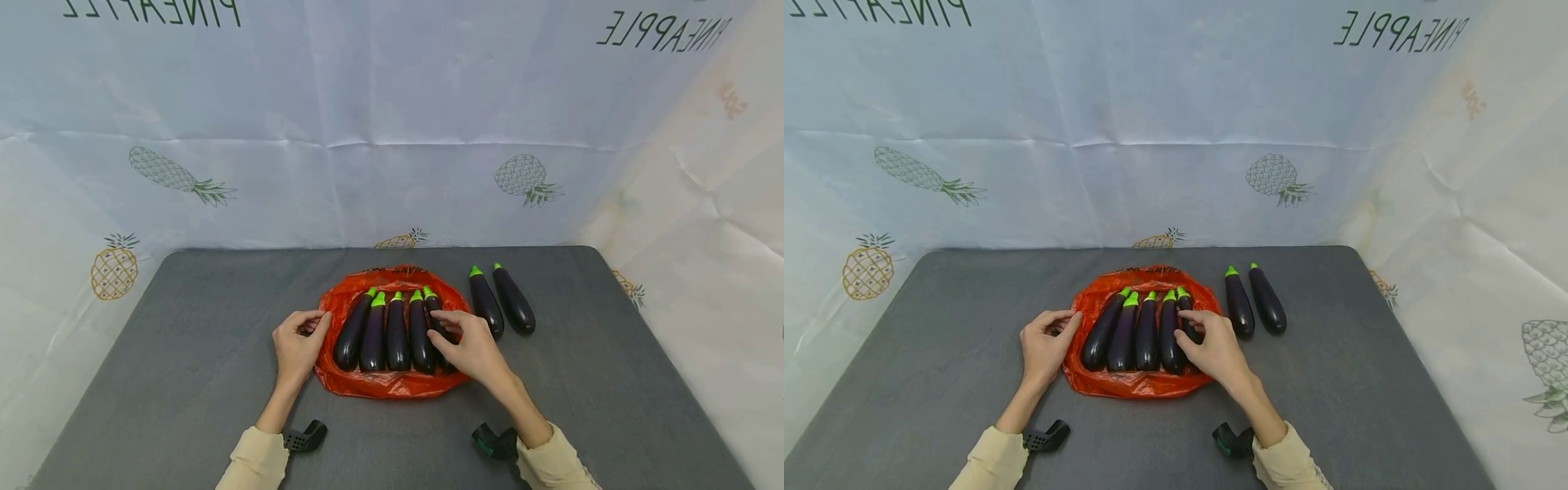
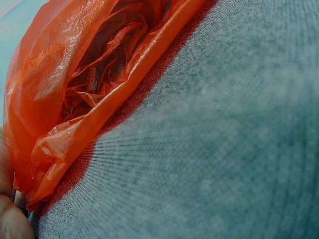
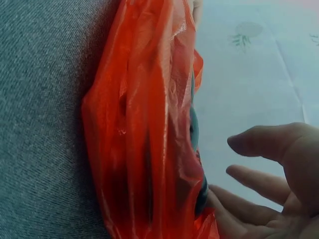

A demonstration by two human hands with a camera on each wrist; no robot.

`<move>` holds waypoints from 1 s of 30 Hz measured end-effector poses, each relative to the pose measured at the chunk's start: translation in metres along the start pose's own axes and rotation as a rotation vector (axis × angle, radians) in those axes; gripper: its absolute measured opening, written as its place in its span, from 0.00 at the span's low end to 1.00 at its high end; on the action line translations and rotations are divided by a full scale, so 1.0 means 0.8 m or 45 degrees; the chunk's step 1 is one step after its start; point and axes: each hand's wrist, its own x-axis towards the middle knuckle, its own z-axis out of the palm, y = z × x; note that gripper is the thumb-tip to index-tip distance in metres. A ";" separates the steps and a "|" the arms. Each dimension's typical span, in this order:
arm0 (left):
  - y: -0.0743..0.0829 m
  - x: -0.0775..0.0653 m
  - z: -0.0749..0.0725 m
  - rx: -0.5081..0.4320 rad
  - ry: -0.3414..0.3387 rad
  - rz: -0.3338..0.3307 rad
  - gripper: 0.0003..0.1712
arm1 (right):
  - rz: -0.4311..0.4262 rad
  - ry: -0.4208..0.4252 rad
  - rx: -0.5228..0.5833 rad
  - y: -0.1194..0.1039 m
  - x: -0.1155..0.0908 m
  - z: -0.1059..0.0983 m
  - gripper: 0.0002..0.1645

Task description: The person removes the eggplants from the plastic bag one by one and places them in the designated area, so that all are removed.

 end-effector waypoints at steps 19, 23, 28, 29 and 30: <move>0.000 0.001 0.000 0.016 0.001 0.019 0.04 | 0.115 0.082 -0.101 0.014 -0.003 0.008 0.28; 0.000 0.001 0.000 0.017 0.001 0.015 0.04 | 0.142 0.075 -0.125 0.017 -0.003 0.010 0.28; 0.000 0.001 0.000 0.025 0.007 0.013 0.04 | 0.169 0.070 -0.157 0.018 -0.002 0.011 0.29; 0.000 0.001 0.000 0.024 0.006 0.011 0.04 | 0.172 0.071 -0.163 0.018 -0.001 0.012 0.29; 0.000 0.001 -0.001 0.024 0.005 0.010 0.04 | 0.176 0.071 -0.170 0.018 -0.001 0.012 0.29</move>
